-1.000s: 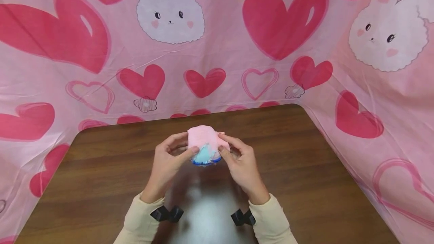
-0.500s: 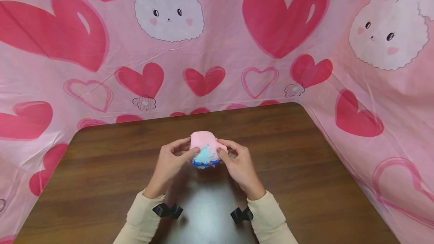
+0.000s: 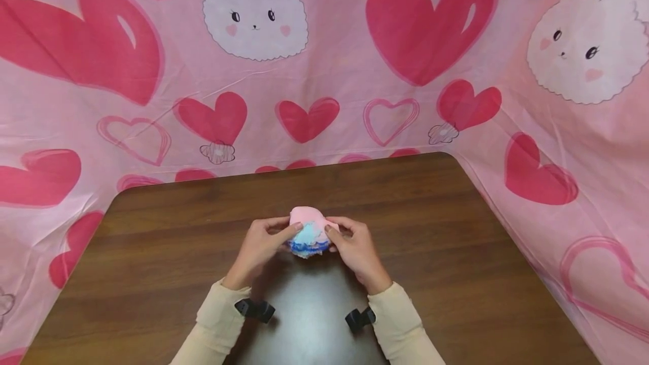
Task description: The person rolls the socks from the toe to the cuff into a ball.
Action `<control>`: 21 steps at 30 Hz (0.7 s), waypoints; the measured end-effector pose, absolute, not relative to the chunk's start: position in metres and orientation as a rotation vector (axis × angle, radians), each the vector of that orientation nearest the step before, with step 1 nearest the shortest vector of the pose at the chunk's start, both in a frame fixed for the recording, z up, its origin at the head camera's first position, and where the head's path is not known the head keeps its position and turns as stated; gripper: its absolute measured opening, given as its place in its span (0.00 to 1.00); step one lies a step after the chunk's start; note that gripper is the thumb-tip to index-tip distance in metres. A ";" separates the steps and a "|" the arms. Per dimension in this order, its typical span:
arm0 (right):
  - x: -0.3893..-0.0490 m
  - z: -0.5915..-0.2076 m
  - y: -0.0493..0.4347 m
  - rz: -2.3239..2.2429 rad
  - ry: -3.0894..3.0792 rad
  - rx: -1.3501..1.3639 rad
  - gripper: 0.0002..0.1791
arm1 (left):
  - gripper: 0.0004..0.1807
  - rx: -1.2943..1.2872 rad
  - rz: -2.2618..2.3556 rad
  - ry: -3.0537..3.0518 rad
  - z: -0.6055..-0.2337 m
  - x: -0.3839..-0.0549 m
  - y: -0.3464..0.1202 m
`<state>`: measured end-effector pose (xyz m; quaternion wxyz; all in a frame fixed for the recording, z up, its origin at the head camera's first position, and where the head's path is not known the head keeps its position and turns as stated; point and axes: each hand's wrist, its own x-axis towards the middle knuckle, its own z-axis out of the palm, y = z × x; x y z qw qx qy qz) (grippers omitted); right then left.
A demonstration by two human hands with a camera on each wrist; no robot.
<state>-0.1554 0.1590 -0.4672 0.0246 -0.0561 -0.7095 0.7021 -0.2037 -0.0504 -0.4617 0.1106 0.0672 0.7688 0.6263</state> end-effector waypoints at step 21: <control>-0.162 -0.498 0.155 2.127 -2.239 -0.249 0.12 | 0.30 0.134 1.765 2.175 -0.487 -0.212 -0.049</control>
